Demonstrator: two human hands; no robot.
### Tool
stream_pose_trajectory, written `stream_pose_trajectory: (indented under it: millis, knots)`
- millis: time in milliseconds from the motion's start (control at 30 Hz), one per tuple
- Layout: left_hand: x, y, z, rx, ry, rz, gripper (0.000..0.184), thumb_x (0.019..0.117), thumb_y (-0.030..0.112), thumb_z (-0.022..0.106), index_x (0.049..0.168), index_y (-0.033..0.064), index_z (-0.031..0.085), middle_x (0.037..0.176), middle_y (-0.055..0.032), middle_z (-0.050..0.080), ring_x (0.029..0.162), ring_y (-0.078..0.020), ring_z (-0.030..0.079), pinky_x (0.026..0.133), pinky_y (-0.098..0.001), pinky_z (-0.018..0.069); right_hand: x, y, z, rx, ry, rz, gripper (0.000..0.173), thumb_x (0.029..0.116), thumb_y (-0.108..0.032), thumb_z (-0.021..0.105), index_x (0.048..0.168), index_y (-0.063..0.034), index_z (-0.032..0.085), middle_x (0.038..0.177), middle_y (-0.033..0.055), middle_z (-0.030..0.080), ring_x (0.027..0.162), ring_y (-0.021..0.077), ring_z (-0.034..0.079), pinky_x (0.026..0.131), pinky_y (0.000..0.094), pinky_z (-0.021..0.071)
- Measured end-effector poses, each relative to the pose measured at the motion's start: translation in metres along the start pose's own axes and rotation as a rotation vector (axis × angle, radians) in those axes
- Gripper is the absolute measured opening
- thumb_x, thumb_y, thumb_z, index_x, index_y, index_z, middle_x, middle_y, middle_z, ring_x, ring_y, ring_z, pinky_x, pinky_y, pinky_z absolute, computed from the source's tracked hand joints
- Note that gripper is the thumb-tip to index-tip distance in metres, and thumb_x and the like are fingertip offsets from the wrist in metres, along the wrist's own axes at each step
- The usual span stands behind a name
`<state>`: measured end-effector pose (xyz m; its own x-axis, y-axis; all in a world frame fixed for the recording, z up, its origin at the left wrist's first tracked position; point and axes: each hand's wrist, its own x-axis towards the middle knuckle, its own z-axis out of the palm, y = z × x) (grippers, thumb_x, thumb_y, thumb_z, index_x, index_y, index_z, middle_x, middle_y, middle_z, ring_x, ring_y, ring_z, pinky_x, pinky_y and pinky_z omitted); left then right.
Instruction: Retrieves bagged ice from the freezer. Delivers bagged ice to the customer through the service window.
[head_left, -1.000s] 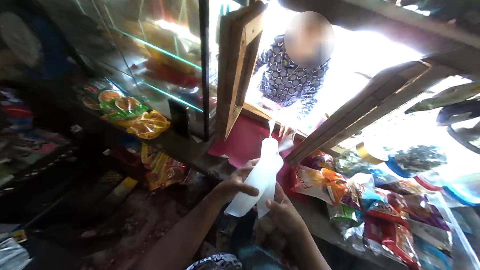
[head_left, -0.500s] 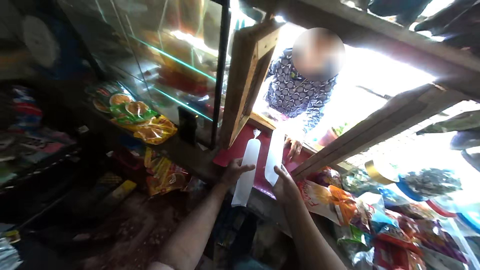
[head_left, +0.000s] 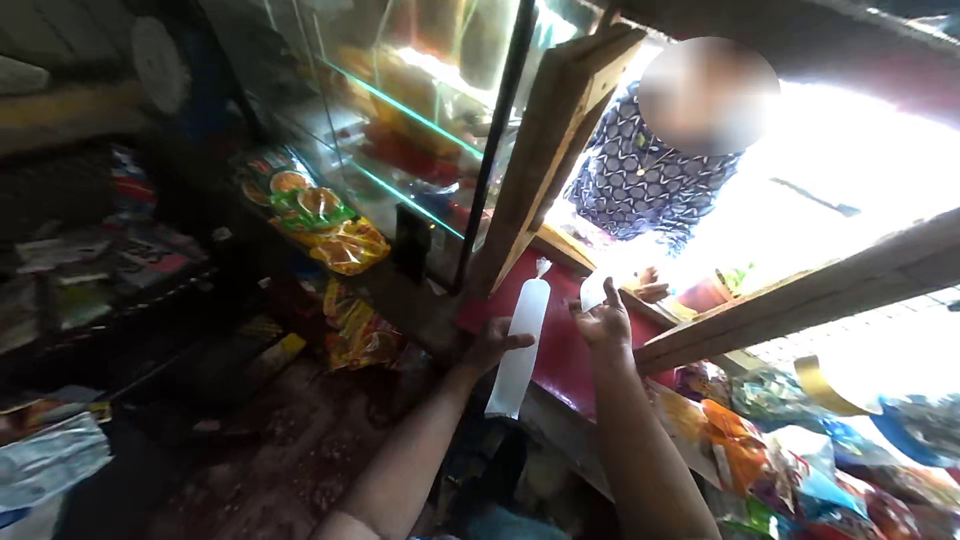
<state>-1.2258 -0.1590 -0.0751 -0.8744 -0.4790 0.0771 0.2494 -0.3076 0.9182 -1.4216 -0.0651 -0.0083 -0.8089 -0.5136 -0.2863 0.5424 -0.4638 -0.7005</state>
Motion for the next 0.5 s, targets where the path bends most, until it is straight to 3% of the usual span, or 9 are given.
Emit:
stream_pose_trajectory:
  millis: [100,300,500]
  knots:
    - [0.001,-0.001,-0.001,-0.009,-0.007,0.000,0.020,0.0906,0.015,0.072,0.101,-0.0019,0.068,0.086,-0.0062,0.074,0.080,-0.0137,0.072,0.079,-0.0335,0.0618,0.007,0.003,-0.007,-0.015,0.032,-0.006,0.032,0.1064,-0.038,0.050,0.131,-0.0165,0.049,0.112,0.0080,0.063,0.090,0.0196,0.065,0.070,0.0380,0.0576]
    - [0.002,0.001,0.000,-0.013,-0.007,0.009,0.018,0.0906,0.015,0.071,0.099,-0.0011,0.069,0.086,-0.0055,0.074,0.080,-0.0128,0.072,0.079,-0.0323,0.0615,0.015,0.009,-0.009,-0.070,0.091,0.034,0.035,0.1051,-0.034,0.053,0.135,-0.0162,0.047,0.115,0.0071,0.060,0.096,0.0172,0.064,0.076,0.0358,0.0575]
    - [0.003,0.000,0.001,-0.015,0.002,0.017,0.018,0.0903,0.014,0.072,0.100,-0.0010,0.069,0.086,-0.0055,0.074,0.081,-0.0124,0.072,0.080,-0.0323,0.0612,0.026,0.013,-0.002,-0.085,0.118,0.042,0.039,0.1039,-0.035,0.055,0.138,-0.0172,0.046,0.123,0.0096,0.058,0.104,0.0216,0.062,0.081,0.0418,0.0558]
